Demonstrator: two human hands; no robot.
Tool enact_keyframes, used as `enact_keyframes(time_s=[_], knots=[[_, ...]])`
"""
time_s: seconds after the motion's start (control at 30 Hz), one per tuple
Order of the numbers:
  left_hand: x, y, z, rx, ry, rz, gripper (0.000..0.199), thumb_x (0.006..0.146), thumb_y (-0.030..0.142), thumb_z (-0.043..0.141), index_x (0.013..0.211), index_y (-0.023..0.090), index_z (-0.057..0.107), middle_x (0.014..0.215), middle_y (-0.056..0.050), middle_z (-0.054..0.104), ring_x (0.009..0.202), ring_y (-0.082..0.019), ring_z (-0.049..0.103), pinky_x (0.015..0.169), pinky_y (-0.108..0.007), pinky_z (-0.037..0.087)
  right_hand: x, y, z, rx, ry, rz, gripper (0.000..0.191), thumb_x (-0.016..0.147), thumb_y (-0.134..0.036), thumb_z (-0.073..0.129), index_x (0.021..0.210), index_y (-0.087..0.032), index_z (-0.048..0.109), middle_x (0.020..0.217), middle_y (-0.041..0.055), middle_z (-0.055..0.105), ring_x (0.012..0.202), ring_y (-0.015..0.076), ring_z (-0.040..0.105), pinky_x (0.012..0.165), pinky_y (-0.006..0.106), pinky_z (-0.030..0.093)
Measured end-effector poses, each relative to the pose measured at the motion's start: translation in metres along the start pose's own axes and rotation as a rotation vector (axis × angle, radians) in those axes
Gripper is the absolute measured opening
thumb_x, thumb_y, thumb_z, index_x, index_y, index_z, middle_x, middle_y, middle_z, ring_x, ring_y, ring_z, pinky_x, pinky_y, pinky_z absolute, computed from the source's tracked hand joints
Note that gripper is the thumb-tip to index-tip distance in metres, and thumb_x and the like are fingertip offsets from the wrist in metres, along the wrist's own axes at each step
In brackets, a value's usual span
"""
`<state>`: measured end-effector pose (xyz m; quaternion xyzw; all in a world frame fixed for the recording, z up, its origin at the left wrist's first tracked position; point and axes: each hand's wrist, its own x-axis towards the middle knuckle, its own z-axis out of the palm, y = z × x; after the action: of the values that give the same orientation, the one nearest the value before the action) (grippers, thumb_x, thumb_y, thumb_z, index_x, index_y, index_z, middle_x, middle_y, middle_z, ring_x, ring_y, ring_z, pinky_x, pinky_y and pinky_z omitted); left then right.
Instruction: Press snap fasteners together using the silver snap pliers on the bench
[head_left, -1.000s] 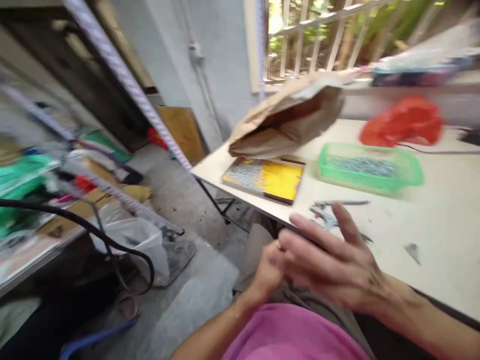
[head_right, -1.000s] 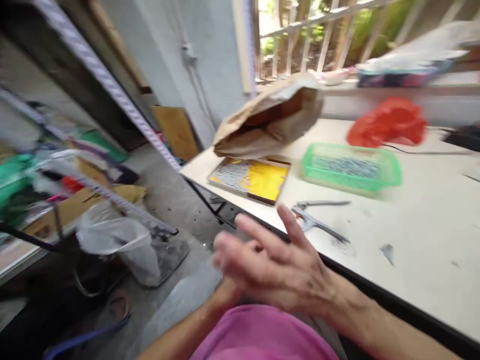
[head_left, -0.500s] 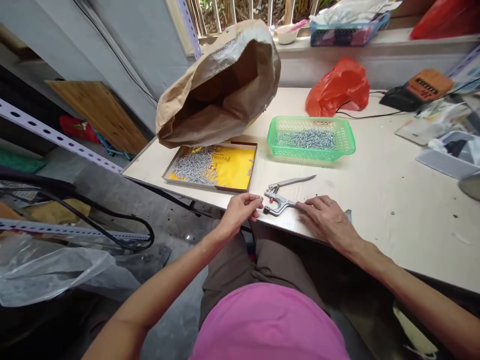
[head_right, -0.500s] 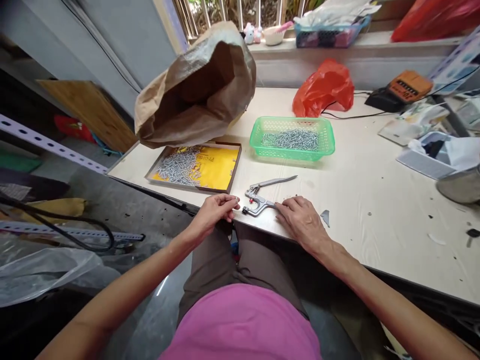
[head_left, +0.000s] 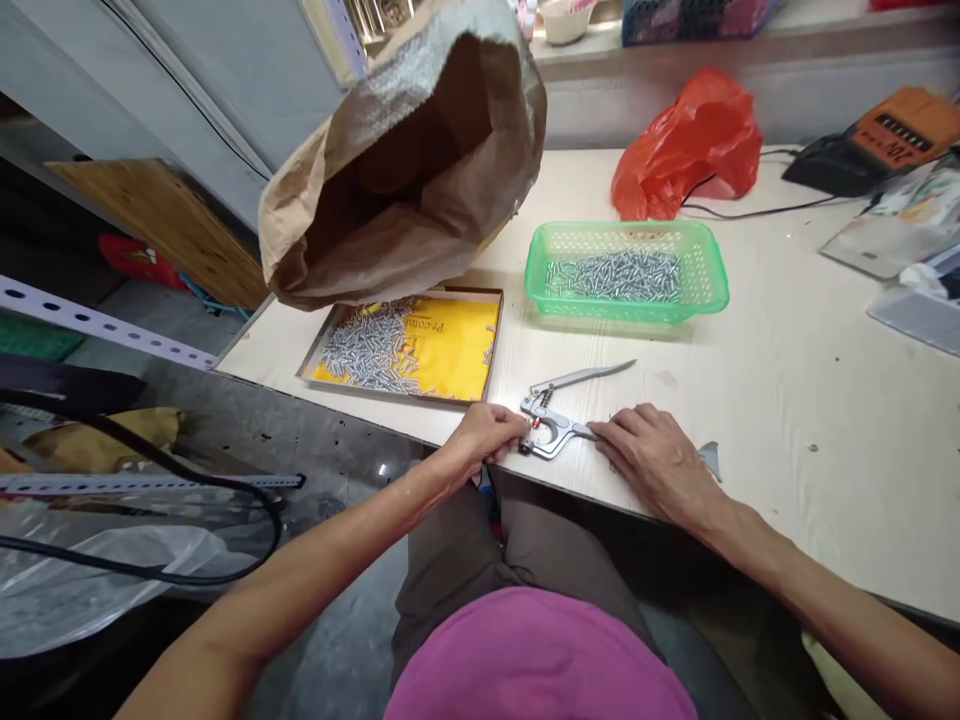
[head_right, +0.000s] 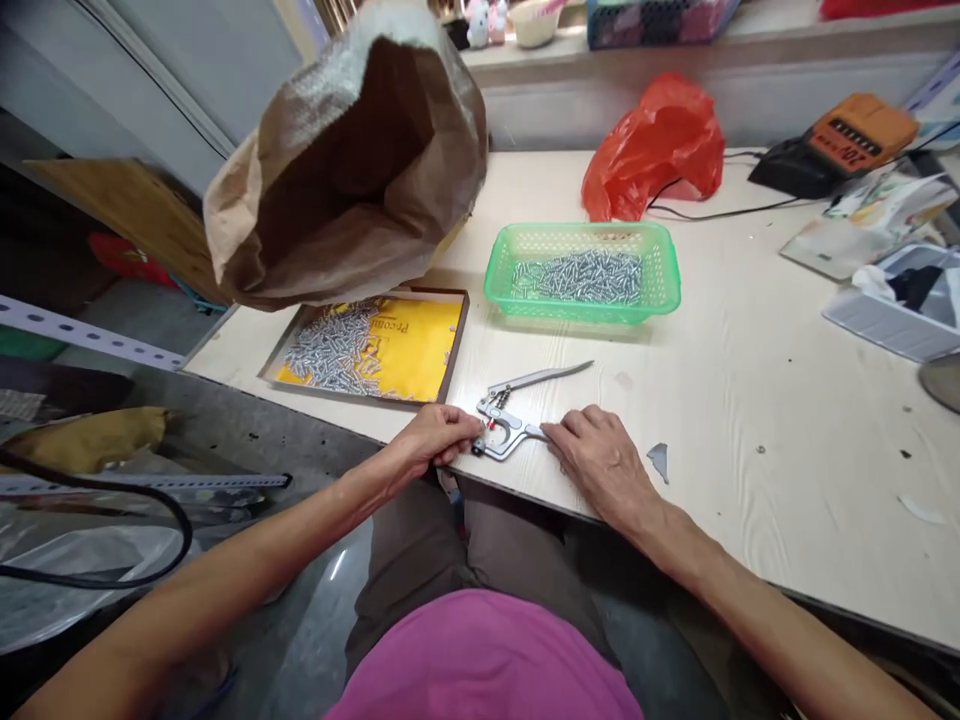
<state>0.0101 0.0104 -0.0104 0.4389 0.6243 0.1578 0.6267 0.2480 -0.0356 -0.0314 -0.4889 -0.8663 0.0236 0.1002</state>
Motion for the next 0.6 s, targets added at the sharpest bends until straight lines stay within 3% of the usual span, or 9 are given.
enact_keyframes(time_s=[0.23,0.6], knots=[[0.004,0.004,-0.007,0.104,-0.082,-0.075,0.021,0.074,0.027,0.065,0.062,0.013,0.056,0.047,0.005,0.051,0.029,-0.003,0.035,0.031,-0.02,0.017,0.003,0.0,0.006,-0.005,0.014,-0.001,0.026,0.093,-0.019,0.043,0.11,-0.019,0.063,0.085,0.007,0.059,0.082,0.0205,0.045,0.073,0.033,0.032],[0.004,0.018,-0.001,0.077,-0.124,-0.228,0.015,0.078,0.018,0.061,0.065,0.012,0.056,0.045,0.006,0.049,0.029,-0.003,0.034,0.033,-0.02,0.017,0.005,-0.007,-0.001,-0.07,-0.023,0.039,0.024,0.09,-0.012,0.044,0.1,-0.019,0.065,0.079,0.0056,0.055,0.077,0.0199,0.041,0.067,0.033,0.026]])
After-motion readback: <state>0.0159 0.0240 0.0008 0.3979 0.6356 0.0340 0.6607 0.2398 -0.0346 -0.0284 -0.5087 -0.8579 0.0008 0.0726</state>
